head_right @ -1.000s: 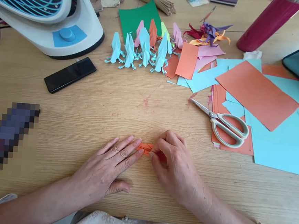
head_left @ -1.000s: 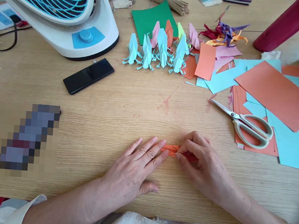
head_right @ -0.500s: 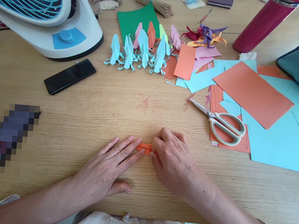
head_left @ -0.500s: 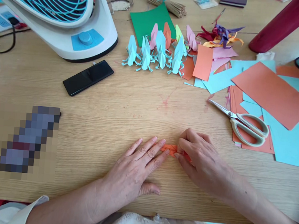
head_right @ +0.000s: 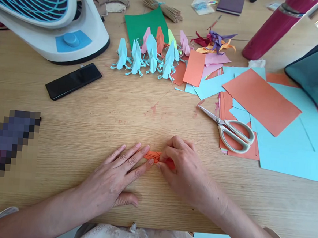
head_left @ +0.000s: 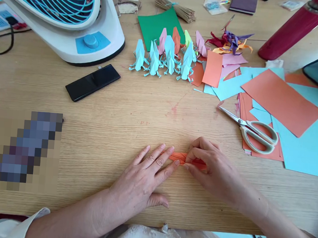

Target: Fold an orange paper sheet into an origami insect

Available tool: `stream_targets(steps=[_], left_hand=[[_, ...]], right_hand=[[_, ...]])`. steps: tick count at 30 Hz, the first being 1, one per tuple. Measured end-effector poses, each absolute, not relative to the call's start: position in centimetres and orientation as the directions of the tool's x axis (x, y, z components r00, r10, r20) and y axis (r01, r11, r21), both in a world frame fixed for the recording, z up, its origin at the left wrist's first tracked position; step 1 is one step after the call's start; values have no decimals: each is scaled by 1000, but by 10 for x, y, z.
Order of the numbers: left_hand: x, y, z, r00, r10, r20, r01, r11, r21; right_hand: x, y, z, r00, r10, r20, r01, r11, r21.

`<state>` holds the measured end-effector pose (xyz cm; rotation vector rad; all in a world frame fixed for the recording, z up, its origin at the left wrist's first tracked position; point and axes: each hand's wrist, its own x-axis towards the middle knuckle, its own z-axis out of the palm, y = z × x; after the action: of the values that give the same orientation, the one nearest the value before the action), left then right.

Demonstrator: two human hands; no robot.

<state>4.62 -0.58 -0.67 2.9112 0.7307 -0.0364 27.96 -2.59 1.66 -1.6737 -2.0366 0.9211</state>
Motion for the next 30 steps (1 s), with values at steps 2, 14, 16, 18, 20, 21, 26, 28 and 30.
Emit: stream_targets(steps=[2, 14, 16, 18, 20, 21, 26, 28, 30], left_hand=[[46, -6, -7, 881, 469, -62, 473, -873, 120], [47, -7, -4, 881, 464, -95, 471, -878, 79], [47, -7, -5, 879, 469, -87, 475, -876, 86], [47, -7, -6, 876, 476, -75, 482, -871, 98], [47, -8, -6, 872, 484, -68, 489, -866, 109], [47, -8, -7, 872, 486, -67, 490, -865, 111], [46, -8, -8, 873, 482, -75, 488, -866, 106], [46, -8, -8, 875, 479, -74, 484, -869, 101], [45, -8, -8, 876, 476, -75, 481, -871, 95]], right_hand=[[278, -28, 14, -193, 976, -105, 720, 69, -690], [270, -30, 10, -153, 984, -90, 759, 59, -648], [271, -29, 9, -159, 983, -87, 764, 66, -642], [273, -28, 8, -179, 981, -75, 767, 92, -635], [274, -27, 7, -202, 977, -62, 773, 120, -623], [274, -27, 7, -209, 976, -58, 778, 130, -614], [270, -32, 7, -200, 980, -13, 810, 158, -564], [268, -36, 8, -212, 977, 26, 806, 190, -560], [266, -42, 8, -220, 972, 76, 808, 225, -545]])
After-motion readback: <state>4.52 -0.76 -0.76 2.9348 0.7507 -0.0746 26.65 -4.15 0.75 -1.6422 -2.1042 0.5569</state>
